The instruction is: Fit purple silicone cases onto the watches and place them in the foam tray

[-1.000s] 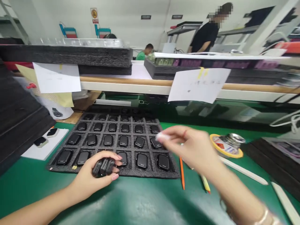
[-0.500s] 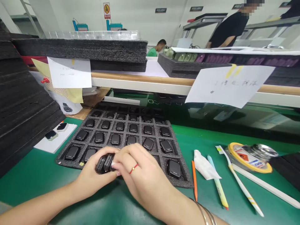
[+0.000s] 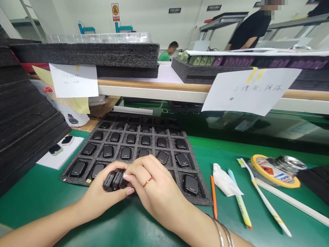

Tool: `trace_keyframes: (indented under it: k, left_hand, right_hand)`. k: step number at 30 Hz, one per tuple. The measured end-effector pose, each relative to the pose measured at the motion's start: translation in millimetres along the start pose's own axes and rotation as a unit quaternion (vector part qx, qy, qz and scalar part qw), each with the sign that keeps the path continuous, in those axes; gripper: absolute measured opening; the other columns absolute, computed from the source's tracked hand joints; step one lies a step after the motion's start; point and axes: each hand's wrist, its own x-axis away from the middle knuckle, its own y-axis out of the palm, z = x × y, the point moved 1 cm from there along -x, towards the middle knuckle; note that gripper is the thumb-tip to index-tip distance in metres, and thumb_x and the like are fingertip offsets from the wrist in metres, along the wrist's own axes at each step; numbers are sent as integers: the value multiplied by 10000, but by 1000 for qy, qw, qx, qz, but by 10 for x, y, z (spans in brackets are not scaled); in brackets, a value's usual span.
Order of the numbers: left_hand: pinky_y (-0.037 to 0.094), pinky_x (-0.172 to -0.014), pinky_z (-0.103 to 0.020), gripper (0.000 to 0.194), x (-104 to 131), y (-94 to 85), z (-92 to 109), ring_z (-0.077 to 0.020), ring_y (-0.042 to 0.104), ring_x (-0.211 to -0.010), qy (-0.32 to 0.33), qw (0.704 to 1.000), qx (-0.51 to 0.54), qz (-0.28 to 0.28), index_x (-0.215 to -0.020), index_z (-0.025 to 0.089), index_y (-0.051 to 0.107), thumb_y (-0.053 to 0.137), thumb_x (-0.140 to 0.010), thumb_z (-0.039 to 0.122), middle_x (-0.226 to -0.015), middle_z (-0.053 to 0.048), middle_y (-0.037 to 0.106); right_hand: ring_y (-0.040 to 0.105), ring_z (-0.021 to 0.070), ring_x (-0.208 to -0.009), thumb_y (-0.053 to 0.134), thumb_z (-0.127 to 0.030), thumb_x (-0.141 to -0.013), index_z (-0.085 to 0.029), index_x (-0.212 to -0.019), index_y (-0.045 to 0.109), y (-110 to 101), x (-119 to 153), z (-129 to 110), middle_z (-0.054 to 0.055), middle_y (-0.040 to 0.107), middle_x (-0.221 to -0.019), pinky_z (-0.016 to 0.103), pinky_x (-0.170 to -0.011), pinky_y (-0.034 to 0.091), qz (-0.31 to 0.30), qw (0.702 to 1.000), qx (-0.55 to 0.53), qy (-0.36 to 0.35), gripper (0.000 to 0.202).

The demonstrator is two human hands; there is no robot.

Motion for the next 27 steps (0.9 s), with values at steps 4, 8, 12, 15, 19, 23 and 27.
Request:
trace_keyframes:
  k: [4, 8, 12, 15, 19, 23, 27]
  left_hand:
    - [538, -828, -267, 276, -12, -8, 22, -167, 671, -869, 3, 1000, 16, -11, -975, 217, 656, 788, -734, 198, -931, 5, 730]
    - [538, -811, -260, 280, -4, -19, 30, -159, 668, -844, -4, 1000, 18, -17, -962, 216, 650, 797, -725, 186, -908, 14, 723]
    - [529, -825, -255, 286, 8, -19, 17, -154, 660, -857, -4, 999, 14, -30, -989, 219, 651, 791, -740, 196, -928, 14, 715]
    - [525, -826, -260, 271, 7, -20, 12, -158, 656, -856, -6, 999, 10, -29, -980, 216, 655, 788, -745, 200, -929, 9, 711]
    - [528, -811, -262, 264, -1, -27, 21, -159, 655, -840, -2, 1000, 2, -29, -971, 216, 661, 789, -742, 195, -908, 9, 712]
    - [552, -802, -259, 285, 14, -42, 35, -145, 671, -807, -14, 998, 30, -45, -1017, 223, 652, 781, -764, 195, -883, 13, 712]
    - [577, -874, -290, 292, 36, -60, 53, -168, 700, -922, 4, 998, 33, -52, -1058, 212, 668, 761, -784, 173, -1054, -43, 716]
  right_hand:
    - [602, 167, -789, 575, -87, -962, -188, -989, 608, -7, -14, 25, 50, 660, -879, 301, -720, 541, -7, 1000, -3, -18, 110]
    - [610, 165, -799, 570, -79, -964, -191, -999, 605, -19, -34, 28, 50, 657, -885, 297, -723, 542, 4, 1000, -11, -20, 123]
    - [603, 159, -781, 567, -97, -972, -189, -983, 611, -47, -36, 16, 45, 666, -862, 292, -715, 539, -5, 1000, -15, -24, 103]
    - [611, 157, -789, 568, -108, -975, -196, -964, 618, -62, -31, 20, 41, 671, -864, 297, -737, 545, -10, 1000, -20, -5, 102]
    - [617, 154, -782, 571, -118, -976, -192, -949, 632, -49, -45, 15, 39, 678, -858, 294, -737, 556, -12, 1000, -27, -3, 100]
    - [661, 157, -793, 597, -120, -956, -213, -943, 663, -132, -101, 23, 33, 700, -859, 293, -734, 575, 17, 1000, -18, -3, 114]
    - [687, 173, -763, 648, -228, -936, -241, -913, 667, -508, -38, 273, 27, 723, -840, 307, -725, 572, 54, 992, 53, 104, 32]
